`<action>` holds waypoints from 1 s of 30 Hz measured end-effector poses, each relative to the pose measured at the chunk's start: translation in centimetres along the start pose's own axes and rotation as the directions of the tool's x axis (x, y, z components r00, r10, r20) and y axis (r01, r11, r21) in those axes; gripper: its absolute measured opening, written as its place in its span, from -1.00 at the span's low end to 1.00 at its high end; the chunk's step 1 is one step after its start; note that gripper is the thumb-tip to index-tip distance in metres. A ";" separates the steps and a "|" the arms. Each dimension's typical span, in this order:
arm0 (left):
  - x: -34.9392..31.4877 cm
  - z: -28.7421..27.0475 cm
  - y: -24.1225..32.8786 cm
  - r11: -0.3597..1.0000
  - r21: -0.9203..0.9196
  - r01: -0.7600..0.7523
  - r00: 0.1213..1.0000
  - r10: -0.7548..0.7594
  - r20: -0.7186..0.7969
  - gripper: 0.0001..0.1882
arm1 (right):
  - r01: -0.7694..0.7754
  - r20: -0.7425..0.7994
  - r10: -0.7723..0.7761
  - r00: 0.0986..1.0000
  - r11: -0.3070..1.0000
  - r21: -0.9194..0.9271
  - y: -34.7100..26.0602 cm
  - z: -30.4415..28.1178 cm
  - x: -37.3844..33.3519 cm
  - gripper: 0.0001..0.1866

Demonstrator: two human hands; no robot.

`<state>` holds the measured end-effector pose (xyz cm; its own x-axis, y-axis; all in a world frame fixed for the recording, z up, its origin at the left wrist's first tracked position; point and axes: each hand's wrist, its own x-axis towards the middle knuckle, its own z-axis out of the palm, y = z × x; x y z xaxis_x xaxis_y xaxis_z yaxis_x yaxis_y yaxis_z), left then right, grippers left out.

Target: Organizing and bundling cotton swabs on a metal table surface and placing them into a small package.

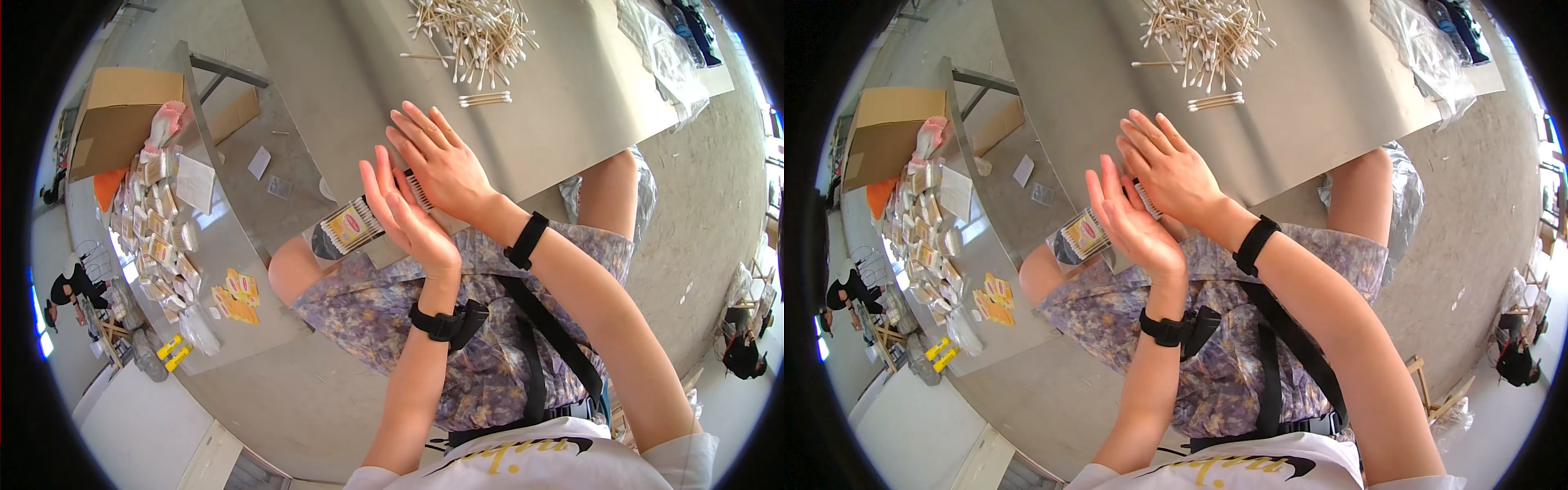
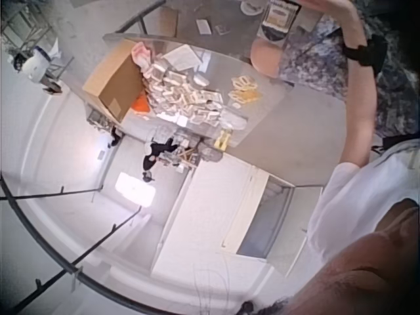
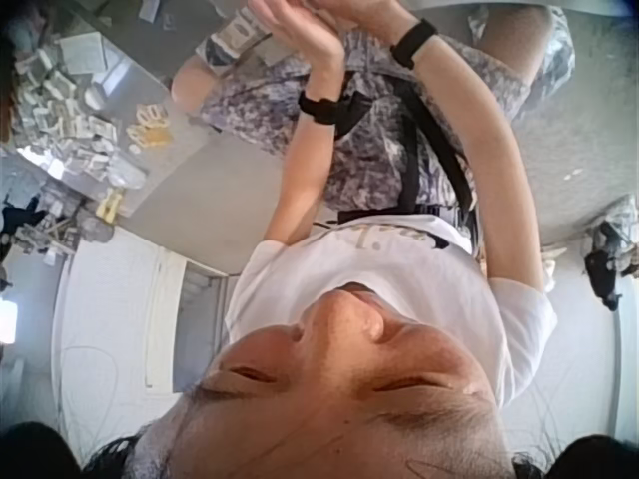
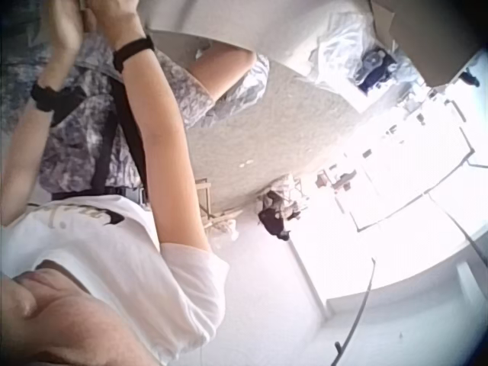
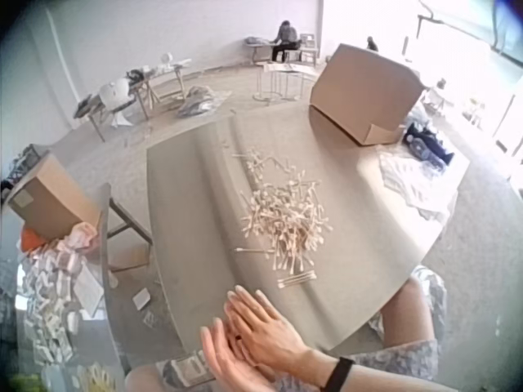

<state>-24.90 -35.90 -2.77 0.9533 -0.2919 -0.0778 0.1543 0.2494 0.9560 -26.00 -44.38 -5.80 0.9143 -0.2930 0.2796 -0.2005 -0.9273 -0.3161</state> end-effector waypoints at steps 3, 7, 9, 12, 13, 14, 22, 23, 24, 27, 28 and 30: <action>0.5 -0.1 -0.4 0.980 -0.175 0.096 0.995 -0.088 0.054 -0.18 | -0.004 0.002 0.004 1.000 0.999 0.037 -0.1 -0.2 0.1 -0.45; 0.6 -0.5 -0.6 0.994 -0.049 0.102 0.994 -0.100 0.048 -0.22 | -0.057 -0.003 0.058 0.998 0.984 0.170 0.1 -0.2 0.2 -0.43; 0.7 -1.2 -0.3 0.987 -0.095 0.131 0.989 -0.123 0.083 -0.25 | -0.037 0.018 0.035 0.999 0.992 0.125 -0.1 0.0 0.2 -0.41; 1.7 -4.3 0.8 0.953 0.273 -0.131 0.989 0.145 -0.033 -0.39 | -0.038 0.022 0.037 0.999 0.998 0.049 0.4 0.2 0.0 -0.43; 2.3 -5.7 2.3 0.945 0.300 -0.131 0.975 0.178 -0.135 -0.46 | -0.034 0.021 0.033 0.999 0.999 0.013 0.3 0.3 0.1 -0.44; 3.4 -8.8 2.4 0.856 0.483 -0.185 0.941 0.296 -0.164 -0.50 | -0.024 0.006 0.024 1.000 0.999 0.037 -0.4 0.6 0.3 -0.44; 6.9 -12.7 1.3 0.584 0.799 0.143 0.988 -0.032 -0.153 -0.44 | 0.062 -0.012 -0.062 0.998 0.998 0.012 -3.8 2.5 2.4 -0.47; 7.0 -13.2 0.8 0.578 0.807 0.121 0.988 0.004 -0.151 -0.37 | 0.065 -0.015 -0.065 0.998 0.998 0.012 -4.1 2.6 2.5 -0.47; 7.1 -13.7 0.3 0.577 0.808 0.122 0.988 0.006 -0.154 -0.37 | 0.067 -0.015 -0.067 0.998 0.998 0.014 -4.3 2.6 2.6 -0.47; 7.1 -14.4 -1.0 0.669 0.736 0.106 0.993 -0.033 -0.114 -0.37 | 0.062 -0.025 -0.061 0.998 0.998 0.025 -4.5 2.8 2.5 -0.49; 6.9 -14.0 -1.1 0.719 0.687 0.107 0.991 -0.025 -0.128 -0.35 | 0.057 -0.028 -0.057 0.998 0.998 0.018 -4.6 2.8 2.5 -0.50; 6.5 -13.5 -1.1 0.765 0.635 0.107 0.989 -0.018 -0.145 -0.32 | 0.055 -0.030 -0.055 0.998 0.998 0.013 -4.9 2.9 2.5 -0.51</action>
<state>-15.35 -25.59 -8.19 0.9779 -0.1593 -0.1353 0.0553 -0.4269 0.9026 -21.74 -39.91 -6.24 0.9128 -0.2485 0.3241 -0.1447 -0.9389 -0.3122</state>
